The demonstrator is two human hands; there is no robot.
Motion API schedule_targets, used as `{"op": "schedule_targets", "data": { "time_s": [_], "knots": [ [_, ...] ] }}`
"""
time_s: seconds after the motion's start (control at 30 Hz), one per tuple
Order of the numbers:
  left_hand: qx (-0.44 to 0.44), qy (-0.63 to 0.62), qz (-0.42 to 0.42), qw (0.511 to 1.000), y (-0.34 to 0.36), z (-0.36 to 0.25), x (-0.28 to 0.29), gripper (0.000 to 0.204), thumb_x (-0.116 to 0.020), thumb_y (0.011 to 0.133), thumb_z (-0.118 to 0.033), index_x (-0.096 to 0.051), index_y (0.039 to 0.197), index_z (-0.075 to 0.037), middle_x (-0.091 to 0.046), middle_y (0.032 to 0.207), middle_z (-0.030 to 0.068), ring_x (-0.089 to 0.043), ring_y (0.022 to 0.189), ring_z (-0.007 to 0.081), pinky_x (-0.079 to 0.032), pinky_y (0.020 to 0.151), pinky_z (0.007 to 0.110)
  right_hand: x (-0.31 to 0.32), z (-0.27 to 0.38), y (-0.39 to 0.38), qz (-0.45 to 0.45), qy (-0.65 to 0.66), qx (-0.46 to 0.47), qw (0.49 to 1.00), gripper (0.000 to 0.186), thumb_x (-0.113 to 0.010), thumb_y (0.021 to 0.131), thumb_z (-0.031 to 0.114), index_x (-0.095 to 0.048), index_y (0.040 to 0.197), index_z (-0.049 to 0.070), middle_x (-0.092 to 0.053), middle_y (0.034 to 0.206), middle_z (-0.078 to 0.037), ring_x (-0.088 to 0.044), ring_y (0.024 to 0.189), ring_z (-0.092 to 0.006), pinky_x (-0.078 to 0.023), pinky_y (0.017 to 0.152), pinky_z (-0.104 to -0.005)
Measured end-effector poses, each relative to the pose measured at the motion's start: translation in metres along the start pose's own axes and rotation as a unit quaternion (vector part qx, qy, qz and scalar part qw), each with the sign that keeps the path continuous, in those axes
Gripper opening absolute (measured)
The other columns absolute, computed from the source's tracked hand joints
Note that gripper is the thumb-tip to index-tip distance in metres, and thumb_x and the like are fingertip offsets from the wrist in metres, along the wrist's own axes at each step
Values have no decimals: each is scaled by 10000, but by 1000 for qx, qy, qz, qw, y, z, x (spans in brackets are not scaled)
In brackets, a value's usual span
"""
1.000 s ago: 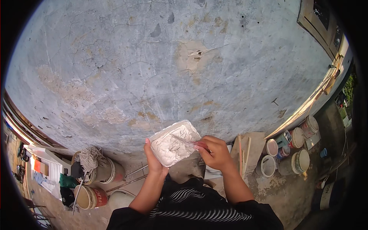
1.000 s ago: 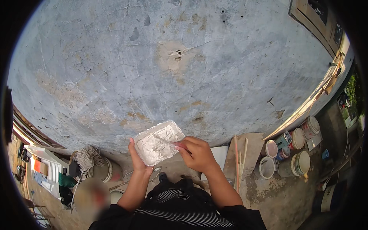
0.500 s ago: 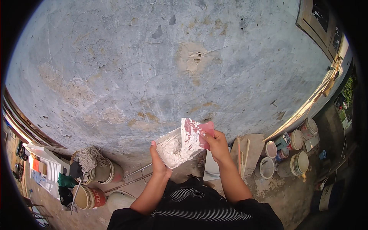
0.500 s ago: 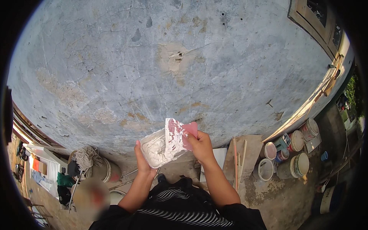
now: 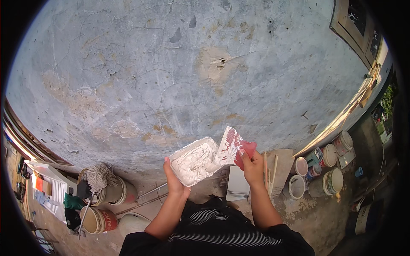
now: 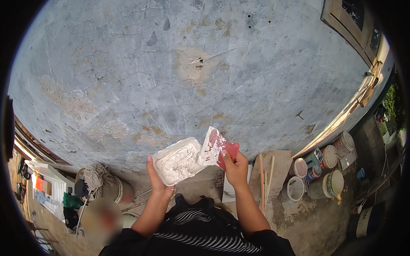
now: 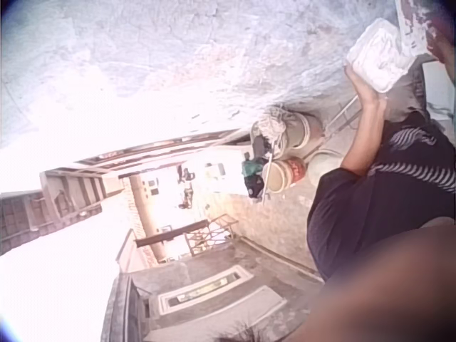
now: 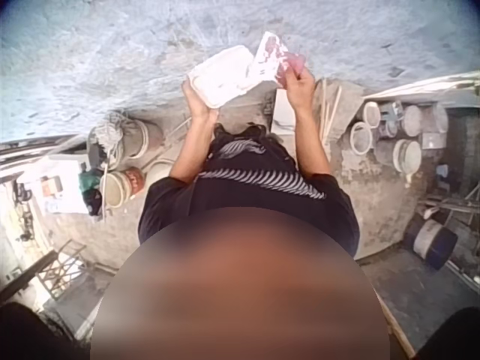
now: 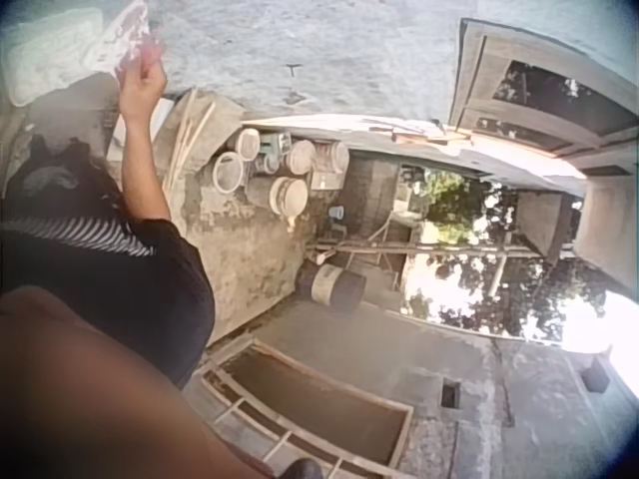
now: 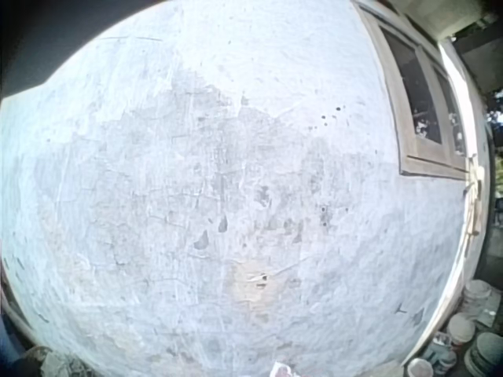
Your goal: Applying putty or plaster to a damaged exterior wall using a putty knife.
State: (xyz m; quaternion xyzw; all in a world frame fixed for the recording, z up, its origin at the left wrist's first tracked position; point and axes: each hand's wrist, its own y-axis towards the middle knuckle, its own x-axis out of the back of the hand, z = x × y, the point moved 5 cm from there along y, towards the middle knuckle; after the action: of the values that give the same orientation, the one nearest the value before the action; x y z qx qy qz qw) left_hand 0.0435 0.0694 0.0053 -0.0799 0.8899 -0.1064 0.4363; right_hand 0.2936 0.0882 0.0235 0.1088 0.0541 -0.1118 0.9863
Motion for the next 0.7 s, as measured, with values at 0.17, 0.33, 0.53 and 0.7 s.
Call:
{"op": "schedule_targets", "data": {
  "time_s": [0.17,0.33,0.53,0.7],
  "knots": [
    [11,1,5,1000,-3,5,-2,810,-332,1015,-664,-460,1454,5,-561,1432,182,-571,1294,334,-461,1091,452,12,-13,-3,-1,-33,-36,999,182,-646,992,110,-715,1088,-28,-701,896,-6,-599,786,-53,-496,701,-240],
    [25,18,2,1000,-4,15,-2,806,-353,1003,-672,-478,1442,-8,-579,1412,172,-579,1284,338,-461,1092,459,12,-17,-2,38,-13,-117,992,171,-637,986,107,-718,1065,-20,-690,877,-11,-611,740,-71,-517,674,-256],
    [20,24,0,1000,4,21,4,807,-362,996,-678,-473,1448,-18,-582,1403,178,-591,1265,354,-492,1048,517,-2,-8,-4,49,91,-151,983,172,-634,982,102,-710,1094,-3,-697,901,-25,-644,760,-85,-539,679,-262],
    [36,9,12,999,2,20,11,810,-349,1000,-677,-449,1465,-22,-565,1425,178,-585,1271,356,-493,1023,536,-2,2,4,20,139,-114,984,179,-623,987,97,-694,1121,3,-710,946,-40,-664,821,-98,-541,723,-263]
  ]
}}
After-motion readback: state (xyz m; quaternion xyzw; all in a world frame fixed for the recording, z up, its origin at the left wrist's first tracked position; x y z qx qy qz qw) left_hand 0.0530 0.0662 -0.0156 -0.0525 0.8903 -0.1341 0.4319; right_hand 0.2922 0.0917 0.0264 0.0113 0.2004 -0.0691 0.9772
